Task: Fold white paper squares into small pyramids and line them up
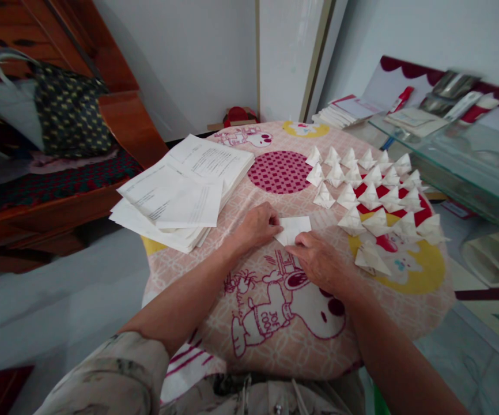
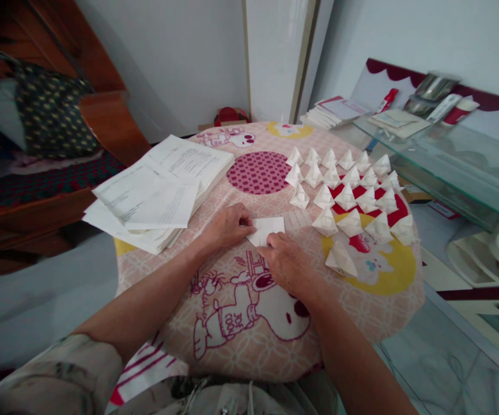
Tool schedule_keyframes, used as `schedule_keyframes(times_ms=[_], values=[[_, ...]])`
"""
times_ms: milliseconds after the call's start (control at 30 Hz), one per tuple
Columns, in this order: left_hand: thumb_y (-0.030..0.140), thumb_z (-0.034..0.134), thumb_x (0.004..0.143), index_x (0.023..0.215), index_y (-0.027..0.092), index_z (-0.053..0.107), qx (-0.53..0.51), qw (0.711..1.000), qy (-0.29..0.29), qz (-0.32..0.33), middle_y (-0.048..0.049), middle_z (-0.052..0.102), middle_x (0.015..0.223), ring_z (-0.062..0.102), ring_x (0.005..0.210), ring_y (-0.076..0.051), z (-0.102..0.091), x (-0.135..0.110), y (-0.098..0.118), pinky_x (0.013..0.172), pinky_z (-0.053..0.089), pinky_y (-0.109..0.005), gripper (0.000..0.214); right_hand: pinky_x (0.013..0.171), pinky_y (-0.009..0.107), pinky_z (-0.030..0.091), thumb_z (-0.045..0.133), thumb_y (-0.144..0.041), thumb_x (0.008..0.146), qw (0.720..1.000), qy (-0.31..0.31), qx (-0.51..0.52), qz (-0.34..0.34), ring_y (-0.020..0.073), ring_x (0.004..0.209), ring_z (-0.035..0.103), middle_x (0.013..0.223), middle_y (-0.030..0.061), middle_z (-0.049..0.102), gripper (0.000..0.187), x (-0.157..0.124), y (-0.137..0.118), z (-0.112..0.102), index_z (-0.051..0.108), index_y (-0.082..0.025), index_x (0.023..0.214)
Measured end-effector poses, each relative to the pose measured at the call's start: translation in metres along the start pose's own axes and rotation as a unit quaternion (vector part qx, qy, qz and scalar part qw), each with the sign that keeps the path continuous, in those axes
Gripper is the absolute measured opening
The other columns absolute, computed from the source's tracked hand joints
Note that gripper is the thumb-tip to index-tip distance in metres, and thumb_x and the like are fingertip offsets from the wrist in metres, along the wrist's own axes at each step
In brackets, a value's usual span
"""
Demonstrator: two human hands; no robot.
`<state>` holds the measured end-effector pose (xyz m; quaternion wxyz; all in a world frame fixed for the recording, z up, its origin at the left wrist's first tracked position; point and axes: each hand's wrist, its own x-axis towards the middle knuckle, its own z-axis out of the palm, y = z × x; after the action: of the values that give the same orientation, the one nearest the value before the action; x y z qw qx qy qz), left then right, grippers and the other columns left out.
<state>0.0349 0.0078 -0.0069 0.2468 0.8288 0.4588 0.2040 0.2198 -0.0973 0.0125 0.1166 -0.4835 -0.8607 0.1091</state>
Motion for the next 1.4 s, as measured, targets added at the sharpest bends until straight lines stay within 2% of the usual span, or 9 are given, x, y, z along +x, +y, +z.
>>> schedule_keyframes(times_ms=[433,767,867,1000,1067,1233,1400], values=[[0.021,0.067,0.078,0.069,0.015,0.066,0.011,1.000,-0.007,-0.024,-0.0036,0.061,0.086,0.054,0.073,-0.014,0.002,0.003,0.000,0.073,0.047,-0.030,0.011,0.075,0.030,0.045,0.048,-0.007,0.093,0.999,-0.023,-0.026,-0.002,0.0190,0.083,0.052,0.089,0.0079,0.058,0.023,0.001,-0.001,0.001,0.069,-0.017,0.088],[0.021,0.066,0.080,0.072,0.014,0.066,0.026,0.998,-0.008,-0.059,-0.0050,0.063,0.087,0.056,0.074,-0.015,0.002,0.002,0.006,0.073,0.047,-0.030,0.010,0.074,0.030,0.046,0.047,-0.009,0.093,0.997,-0.012,-0.072,-0.010,0.0184,0.083,0.052,0.090,0.0079,0.059,0.023,0.000,-0.001,0.003,0.068,-0.018,0.088],[0.021,0.066,0.080,0.072,0.014,0.066,0.026,0.998,-0.009,-0.061,-0.0053,0.064,0.088,0.056,0.074,-0.015,0.002,0.002,0.006,0.072,0.046,-0.030,0.010,0.079,0.033,0.048,0.047,-0.008,0.093,0.997,-0.004,-0.077,-0.005,0.0209,0.089,0.053,0.099,0.0111,0.061,0.024,-0.001,-0.002,0.006,0.069,-0.018,0.091],[0.021,0.065,0.080,0.072,0.014,0.066,0.026,0.998,-0.004,-0.055,-0.0053,0.064,0.086,0.055,0.072,-0.015,0.002,0.002,0.006,0.070,0.046,-0.030,0.011,0.093,0.042,0.047,0.048,-0.008,0.092,0.998,0.010,-0.058,-0.034,0.0259,0.104,0.054,0.125,0.0163,0.060,0.022,0.001,-0.002,0.009,0.068,-0.015,0.089],[0.022,0.064,0.080,0.071,0.014,0.066,0.031,0.998,-0.001,-0.052,-0.0053,0.064,0.085,0.055,0.072,-0.015,0.002,0.002,0.006,0.071,0.046,-0.030,0.012,0.098,0.045,0.046,0.048,-0.008,0.091,0.998,0.011,-0.040,-0.046,0.0274,0.111,0.053,0.129,0.0172,0.059,0.021,0.003,-0.001,0.009,0.068,-0.014,0.088],[0.021,0.064,0.080,0.071,0.014,0.066,0.041,0.998,-0.003,-0.052,-0.0061,0.063,0.085,0.056,0.073,-0.015,0.003,0.004,0.007,0.072,0.046,-0.030,0.012,0.100,0.047,0.044,0.049,-0.007,0.091,0.998,0.015,0.001,-0.060,0.0267,0.118,0.051,0.119,0.0158,0.063,0.019,0.008,0.004,0.012,0.066,-0.015,0.092],[0.021,0.063,0.080,0.070,0.014,0.065,0.031,0.999,0.001,-0.045,-0.0054,0.063,0.084,0.056,0.073,-0.015,0.005,0.005,0.004,0.072,0.047,-0.030,0.012,0.098,0.046,0.045,0.051,-0.013,0.092,0.998,0.017,-0.003,-0.066,0.0265,0.115,0.052,0.111,0.0133,0.065,0.016,0.010,0.009,0.011,0.066,-0.016,0.087]])
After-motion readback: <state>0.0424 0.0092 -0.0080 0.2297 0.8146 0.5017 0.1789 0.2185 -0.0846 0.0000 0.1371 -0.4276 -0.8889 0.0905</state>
